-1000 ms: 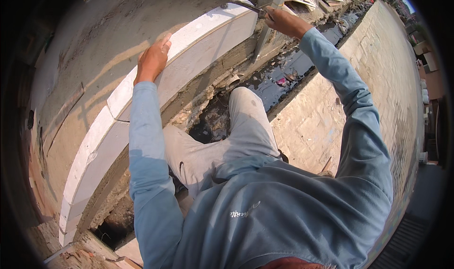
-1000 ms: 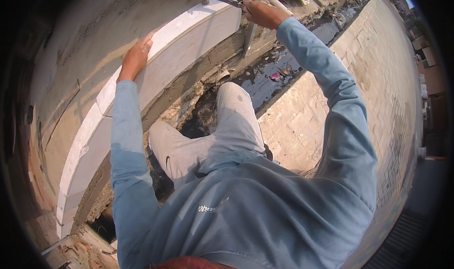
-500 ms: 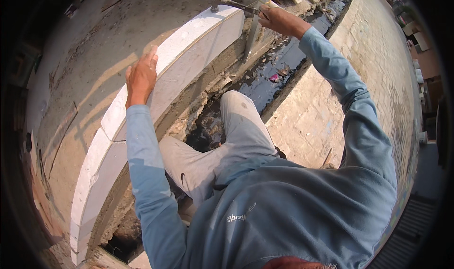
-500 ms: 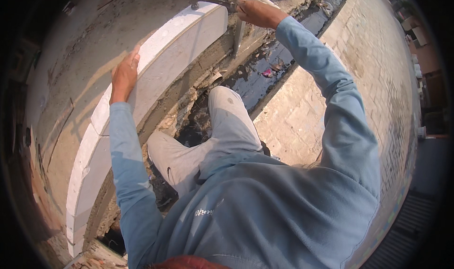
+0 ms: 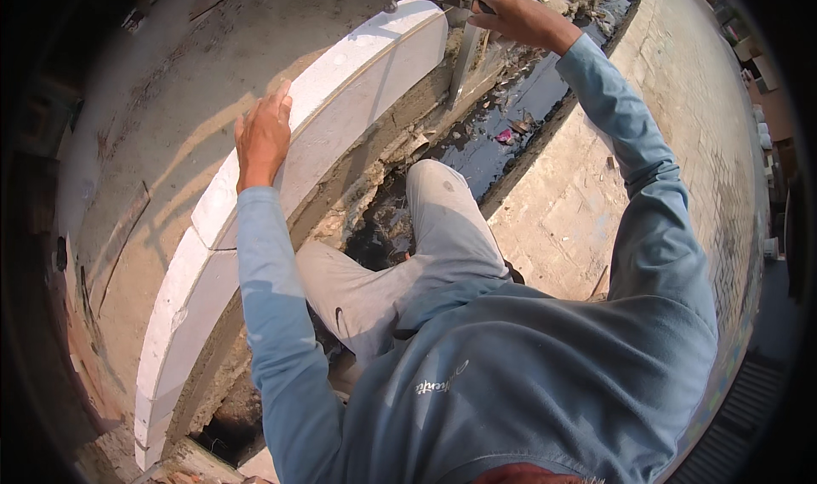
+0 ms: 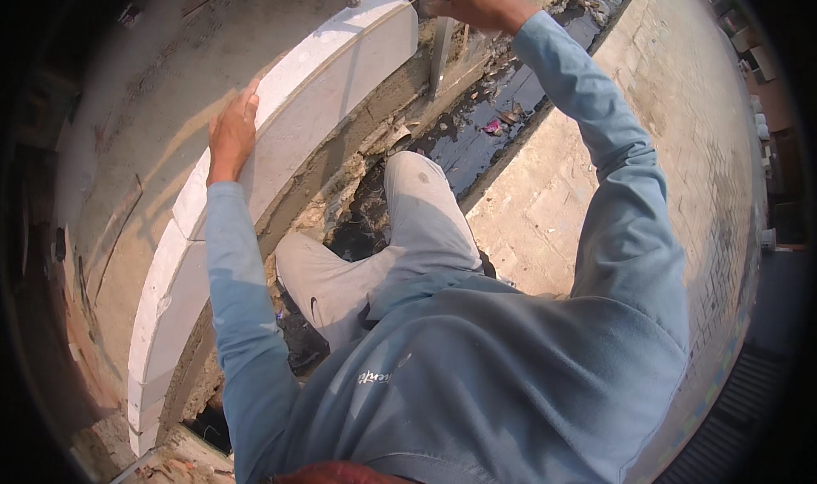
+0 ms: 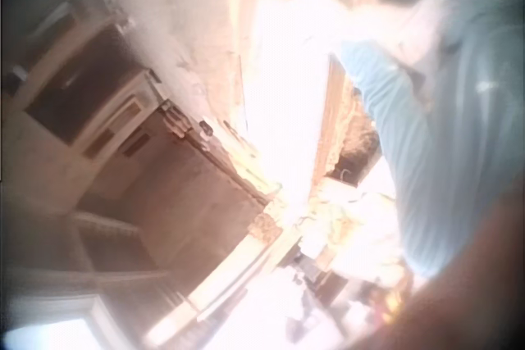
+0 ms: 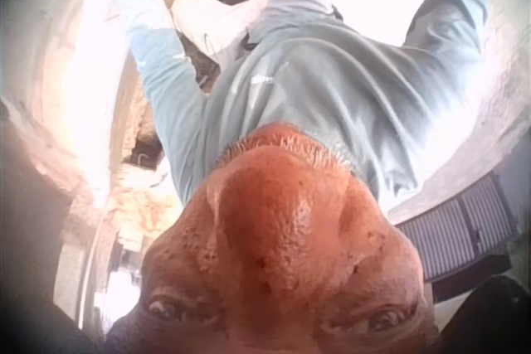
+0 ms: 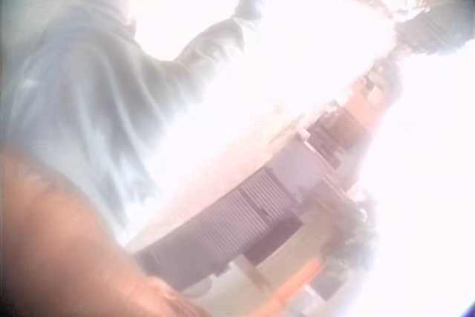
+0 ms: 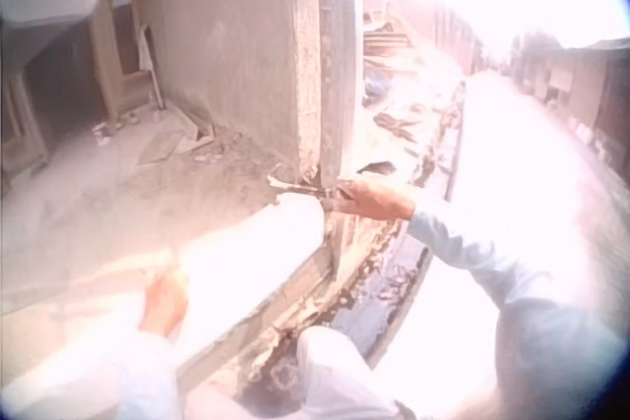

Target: The person applies mortar to a wall using a trowel and places white rectangular tiles onto the surface. They use a hammer to tap the tiles into position and a measuring tape to check alignment. The person continues to apply mortar and install tiles along the wall.

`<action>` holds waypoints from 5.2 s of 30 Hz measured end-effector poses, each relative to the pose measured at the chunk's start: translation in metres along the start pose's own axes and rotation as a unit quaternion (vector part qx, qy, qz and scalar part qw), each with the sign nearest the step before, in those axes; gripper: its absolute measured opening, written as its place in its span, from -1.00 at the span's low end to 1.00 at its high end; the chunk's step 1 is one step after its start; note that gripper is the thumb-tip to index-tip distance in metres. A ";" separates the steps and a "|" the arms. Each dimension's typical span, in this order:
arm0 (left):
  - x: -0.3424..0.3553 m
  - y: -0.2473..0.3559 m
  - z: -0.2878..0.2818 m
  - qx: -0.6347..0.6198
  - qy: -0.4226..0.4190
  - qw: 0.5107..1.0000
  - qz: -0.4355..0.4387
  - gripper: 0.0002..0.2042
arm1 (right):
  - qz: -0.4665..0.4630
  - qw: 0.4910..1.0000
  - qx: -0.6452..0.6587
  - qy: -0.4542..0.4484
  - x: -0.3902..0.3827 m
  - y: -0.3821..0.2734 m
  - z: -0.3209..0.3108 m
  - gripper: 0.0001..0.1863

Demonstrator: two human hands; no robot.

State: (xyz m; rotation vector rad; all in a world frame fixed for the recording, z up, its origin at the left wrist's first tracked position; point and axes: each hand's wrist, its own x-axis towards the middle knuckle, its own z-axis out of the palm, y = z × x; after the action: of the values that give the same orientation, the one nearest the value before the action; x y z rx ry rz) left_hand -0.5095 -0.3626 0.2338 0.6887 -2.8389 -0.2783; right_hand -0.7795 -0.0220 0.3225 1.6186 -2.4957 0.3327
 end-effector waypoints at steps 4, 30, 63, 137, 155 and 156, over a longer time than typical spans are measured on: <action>0.003 0.002 -0.002 0.001 0.011 1.000 0.015 -0.53 | 0.025 0.980 0.048 0.190 -0.002 -0.007 0.013 -0.67; -0.003 0.018 0.000 -0.009 0.027 0.999 0.024 -0.53 | 0.040 0.984 0.064 0.161 -0.035 0.000 0.048 -0.69; -0.125 -0.169 -0.055 -0.028 0.040 0.993 -0.103 -0.40 | -0.156 0.949 0.258 0.092 0.051 -0.243 0.068 -0.68; -0.020 0.042 -0.006 0.098 0.017 0.994 0.053 -0.02 | 0.328 0.944 0.019 0.030 -0.088 0.046 0.178 -0.62; -0.025 -0.062 -0.036 -0.118 -0.094 0.986 -0.064 -0.42 | 0.283 0.874 0.391 0.051 -0.152 -0.043 0.101 -0.63; -0.024 -0.059 -0.039 -0.135 -0.106 0.982 -0.079 -0.42 | 0.266 0.874 0.401 0.070 -0.139 -0.048 0.083 -0.62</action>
State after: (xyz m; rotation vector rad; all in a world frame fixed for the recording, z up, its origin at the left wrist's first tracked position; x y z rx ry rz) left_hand -0.4541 -0.4082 0.2539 0.8717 -2.8632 -0.7901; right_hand -0.6792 0.0593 0.2134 0.9278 -2.8007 1.6642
